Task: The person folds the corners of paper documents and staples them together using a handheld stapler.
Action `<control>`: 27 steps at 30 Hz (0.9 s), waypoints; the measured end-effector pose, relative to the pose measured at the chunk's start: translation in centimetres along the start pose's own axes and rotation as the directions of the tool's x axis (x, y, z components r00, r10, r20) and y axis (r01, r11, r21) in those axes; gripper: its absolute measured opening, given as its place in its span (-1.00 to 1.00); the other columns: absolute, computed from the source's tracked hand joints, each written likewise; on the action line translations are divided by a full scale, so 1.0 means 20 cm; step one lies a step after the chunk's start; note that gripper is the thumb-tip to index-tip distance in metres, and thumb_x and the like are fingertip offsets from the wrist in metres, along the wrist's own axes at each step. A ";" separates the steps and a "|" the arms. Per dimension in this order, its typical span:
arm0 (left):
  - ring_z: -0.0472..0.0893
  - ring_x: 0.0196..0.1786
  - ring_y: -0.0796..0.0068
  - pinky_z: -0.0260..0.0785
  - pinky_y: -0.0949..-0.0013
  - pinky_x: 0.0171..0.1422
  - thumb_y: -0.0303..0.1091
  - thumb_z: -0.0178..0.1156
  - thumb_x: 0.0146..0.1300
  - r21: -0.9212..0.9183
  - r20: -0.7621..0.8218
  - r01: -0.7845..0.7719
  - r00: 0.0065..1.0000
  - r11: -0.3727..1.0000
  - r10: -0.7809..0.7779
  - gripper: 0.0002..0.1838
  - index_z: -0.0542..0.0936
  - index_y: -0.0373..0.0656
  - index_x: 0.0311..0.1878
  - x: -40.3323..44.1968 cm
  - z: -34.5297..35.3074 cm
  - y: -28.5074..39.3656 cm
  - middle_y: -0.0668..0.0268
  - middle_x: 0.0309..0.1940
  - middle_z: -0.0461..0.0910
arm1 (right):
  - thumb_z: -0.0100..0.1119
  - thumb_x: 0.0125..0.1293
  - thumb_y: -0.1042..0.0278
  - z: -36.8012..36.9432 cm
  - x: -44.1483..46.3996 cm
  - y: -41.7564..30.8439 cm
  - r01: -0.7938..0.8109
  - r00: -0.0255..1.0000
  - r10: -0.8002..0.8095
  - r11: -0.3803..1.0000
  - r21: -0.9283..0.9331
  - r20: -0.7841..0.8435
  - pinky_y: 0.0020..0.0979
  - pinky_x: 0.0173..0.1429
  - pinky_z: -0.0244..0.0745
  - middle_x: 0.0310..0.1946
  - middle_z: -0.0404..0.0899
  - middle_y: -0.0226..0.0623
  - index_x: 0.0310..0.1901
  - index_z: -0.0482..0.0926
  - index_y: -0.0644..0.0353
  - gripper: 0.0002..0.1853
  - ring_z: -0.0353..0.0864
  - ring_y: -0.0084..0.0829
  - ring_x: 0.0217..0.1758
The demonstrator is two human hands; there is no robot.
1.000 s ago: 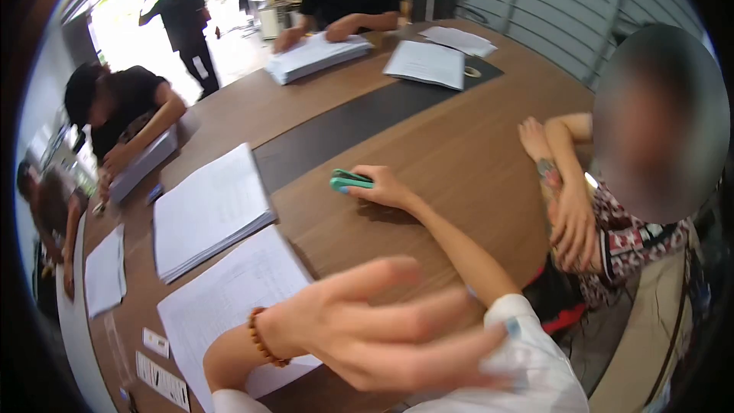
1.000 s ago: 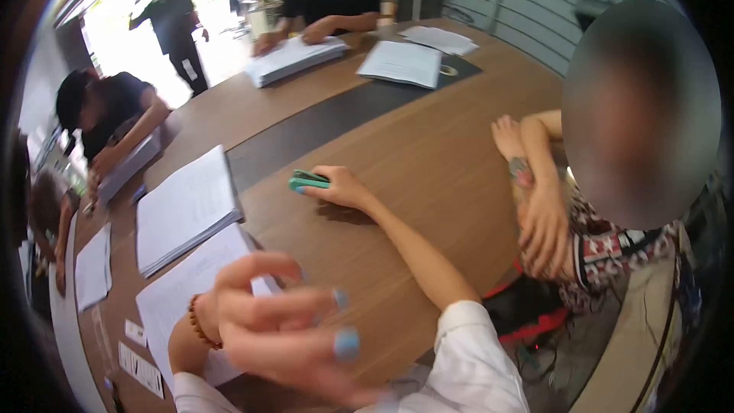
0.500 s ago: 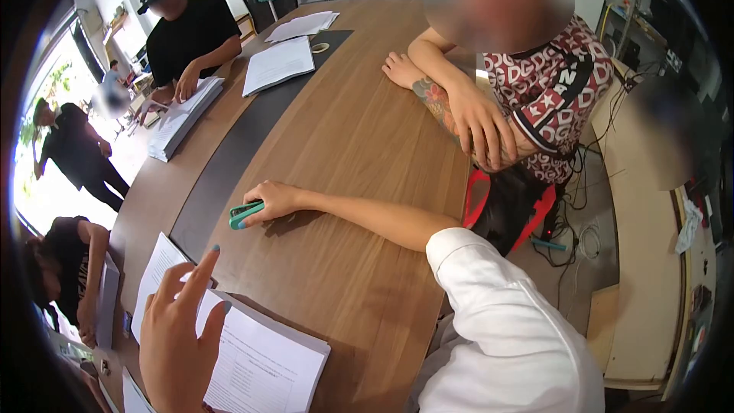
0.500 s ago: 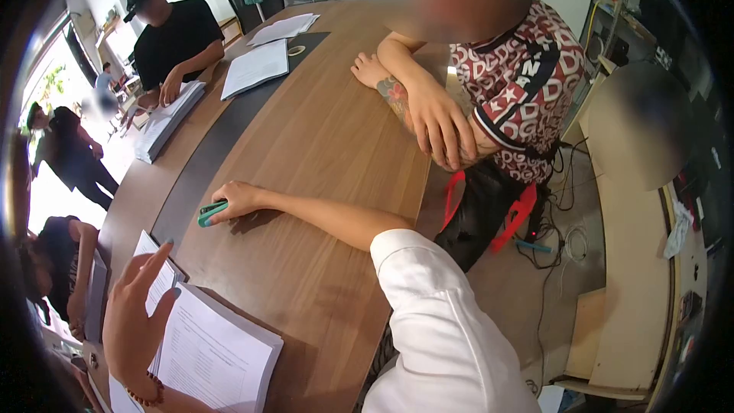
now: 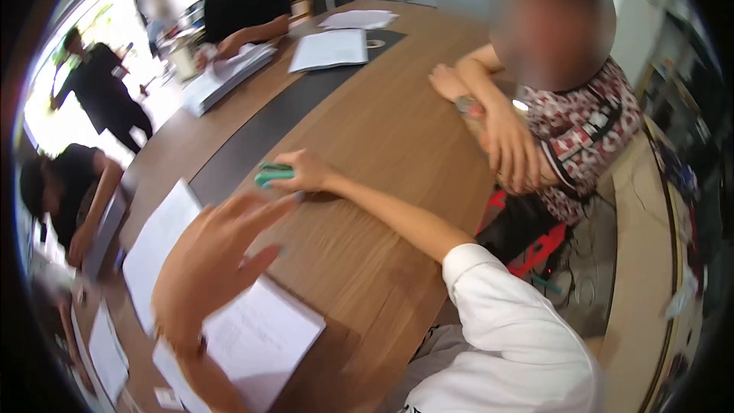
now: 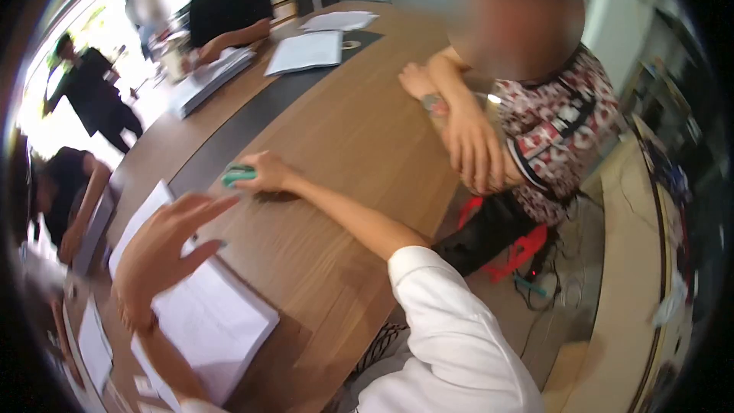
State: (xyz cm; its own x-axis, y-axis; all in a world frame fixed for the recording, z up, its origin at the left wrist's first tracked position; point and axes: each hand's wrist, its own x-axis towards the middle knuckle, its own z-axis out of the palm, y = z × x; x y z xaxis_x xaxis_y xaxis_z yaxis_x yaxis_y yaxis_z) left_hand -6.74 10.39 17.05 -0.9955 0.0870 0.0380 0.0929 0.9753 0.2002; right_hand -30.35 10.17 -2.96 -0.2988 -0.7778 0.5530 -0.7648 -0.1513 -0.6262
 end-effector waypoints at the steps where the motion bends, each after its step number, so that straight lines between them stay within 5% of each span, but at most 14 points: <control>1: 0.51 -0.04 0.14 0.38 0.26 0.05 -0.48 0.25 0.01 -0.079 -0.007 0.002 1.000 0.997 -0.002 -0.42 0.45 0.01 0.18 0.04 0.03 -0.03 0.16 0.01 0.49 | 0.33 -0.02 0.01 -0.02 0.00 -0.01 0.065 0.998 -0.064 0.998 0.010 -0.021 -0.30 -0.22 0.46 -0.36 0.60 -0.14 -0.26 0.60 0.19 -0.58 0.58 -0.20 -0.31; 3: 0.52 -0.02 0.17 0.38 0.26 0.08 -0.47 0.23 0.04 -0.031 -0.124 -0.075 0.990 0.997 0.070 -0.49 0.48 -0.02 0.14 0.05 0.10 -0.22 0.17 0.01 0.50 | 0.32 -0.09 0.01 0.00 -0.02 0.03 0.147 0.981 -0.155 0.986 -0.079 -0.114 -0.24 -0.16 0.46 -0.36 0.57 -0.15 -0.28 0.62 0.14 -0.59 0.57 -0.14 -0.25; 6: 0.55 -0.06 0.18 0.37 0.26 0.08 -0.44 0.21 0.11 0.095 -0.408 0.221 0.898 0.971 -0.165 -0.69 0.58 -0.13 -0.03 -0.17 0.10 -0.42 0.17 -0.01 0.54 | 0.33 -0.08 -0.05 -0.03 -0.04 -0.03 0.085 0.995 -0.099 0.931 -0.354 -0.019 -0.24 -0.13 0.45 -0.28 0.53 -0.22 -0.24 0.63 0.13 -0.55 0.52 -0.20 -0.17; 8: 0.57 -0.11 0.23 0.39 0.30 0.00 -0.42 0.18 0.16 -0.036 -0.504 0.422 0.775 0.906 -0.381 -0.76 0.61 -0.17 -0.09 -0.36 0.16 -0.50 0.16 -0.10 0.59 | 0.31 -0.06 -0.09 -0.02 -0.04 -0.04 0.095 0.995 -0.099 0.872 -0.481 0.017 -0.26 -0.07 0.43 -0.25 0.51 -0.22 -0.18 0.62 0.17 -0.48 0.49 -0.23 -0.14; 10: 0.59 -0.14 0.31 0.40 0.33 -0.07 -0.36 0.16 0.20 -0.282 -0.435 0.551 0.656 0.786 -0.616 -0.79 0.64 -0.18 -0.13 -0.52 0.26 -0.60 0.17 -0.17 0.62 | 0.29 -0.01 -0.10 0.01 -0.03 0.03 0.153 0.988 -0.153 0.883 -0.444 0.037 -0.27 -0.05 0.41 -0.28 0.50 -0.20 -0.12 0.59 0.20 -0.45 0.46 -0.23 -0.13; 14: 0.60 -0.13 0.35 0.41 0.33 -0.02 -0.28 0.14 0.22 -0.363 -0.403 0.582 0.606 0.728 -0.686 -0.70 0.61 -0.26 -0.07 -0.65 0.49 -0.70 0.13 -0.13 0.62 | 0.22 0.10 -0.03 0.07 -0.02 -0.11 0.160 0.971 -0.230 0.827 -0.539 -0.065 -0.26 -0.07 0.41 -0.22 0.51 -0.11 -0.06 0.57 0.23 -0.50 0.48 -0.22 -0.12; 16: 0.60 -0.10 0.33 0.41 0.33 0.04 -0.28 0.13 0.23 -0.405 -0.383 0.574 0.601 0.712 -0.702 -0.67 0.57 -0.27 -0.02 -0.61 0.55 -0.67 0.12 -0.10 0.61 | 0.08 0.25 0.02 0.18 0.01 -0.24 0.067 0.986 -0.050 0.993 0.100 -0.162 -0.26 0.01 0.38 -0.15 0.51 -0.04 -0.02 0.53 0.28 -0.53 0.49 -0.22 -0.05; 17: 0.60 -0.07 0.30 0.40 0.31 0.07 -0.26 0.14 0.22 -0.456 -0.339 0.556 0.613 0.695 -0.713 -0.64 0.55 -0.27 0.02 -0.57 0.55 -0.67 0.11 -0.10 0.61 | -0.12 0.38 0.03 0.21 -0.01 -0.37 -0.231 0.973 0.222 0.926 0.297 0.063 -0.28 0.19 0.29 -0.01 0.49 -0.01 0.07 0.47 0.31 -0.52 0.46 -0.21 0.09; 18: 0.60 -0.07 0.30 0.40 0.31 0.07 -0.26 0.14 0.22 -0.458 -0.335 0.560 0.611 0.691 -0.717 -0.64 0.55 -0.27 0.02 -0.55 0.56 -0.66 0.11 -0.10 0.61 | -0.19 0.40 -0.01 0.29 -0.05 -0.43 -0.371 0.928 0.329 0.826 0.424 0.173 -0.31 0.27 0.22 0.05 0.46 -0.02 0.10 0.43 0.33 -0.47 0.41 -0.22 0.17; 19: 0.59 -0.06 0.30 0.40 0.31 0.08 -0.26 0.15 0.21 -0.502 -0.339 0.509 0.628 0.699 -0.701 -0.64 0.55 -0.28 0.01 -0.52 0.57 -0.64 0.11 -0.10 0.61 | -0.27 0.42 -0.05 0.36 -0.08 -0.48 -0.500 0.866 0.406 0.696 0.515 0.291 -0.33 0.34 0.14 0.10 0.43 -0.02 0.13 0.39 0.35 -0.42 0.35 -0.22 0.24; 24: 0.59 -0.04 0.32 0.39 0.32 0.08 -0.29 0.22 0.15 -0.549 -0.344 0.422 0.673 0.721 -0.655 -0.65 0.58 -0.23 -0.01 -0.46 0.61 -0.63 0.13 -0.10 0.61 | -0.37 0.46 0.04 0.45 -0.18 -0.64 -0.529 0.832 0.346 0.261 0.808 0.433 -0.35 0.45 -0.04 0.34 0.08 0.00 0.30 0.07 0.43 -0.39 0.07 -0.32 0.42; 27: 0.59 -0.05 0.34 0.39 0.36 0.07 -0.33 0.24 0.13 -0.579 -0.302 0.440 0.666 0.686 -0.682 -0.65 0.58 -0.25 -0.02 -0.45 0.60 -0.61 0.11 -0.09 0.61 | -0.40 0.47 0.06 0.46 -0.21 -0.66 -0.503 0.837 0.364 0.217 0.836 0.409 -0.37 0.44 -0.03 0.36 0.05 -0.04 0.32 0.03 0.41 -0.40 0.07 -0.32 0.41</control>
State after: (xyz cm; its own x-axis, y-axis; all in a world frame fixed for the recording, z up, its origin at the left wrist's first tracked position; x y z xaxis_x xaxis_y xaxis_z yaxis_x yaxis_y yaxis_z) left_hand 0.91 0.15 2.52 -0.7208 -0.6683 0.1841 -0.3633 0.5904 0.7207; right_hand -13.76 9.94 -2.09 -0.2948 -0.9555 0.0101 0.4616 -0.1517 -0.8740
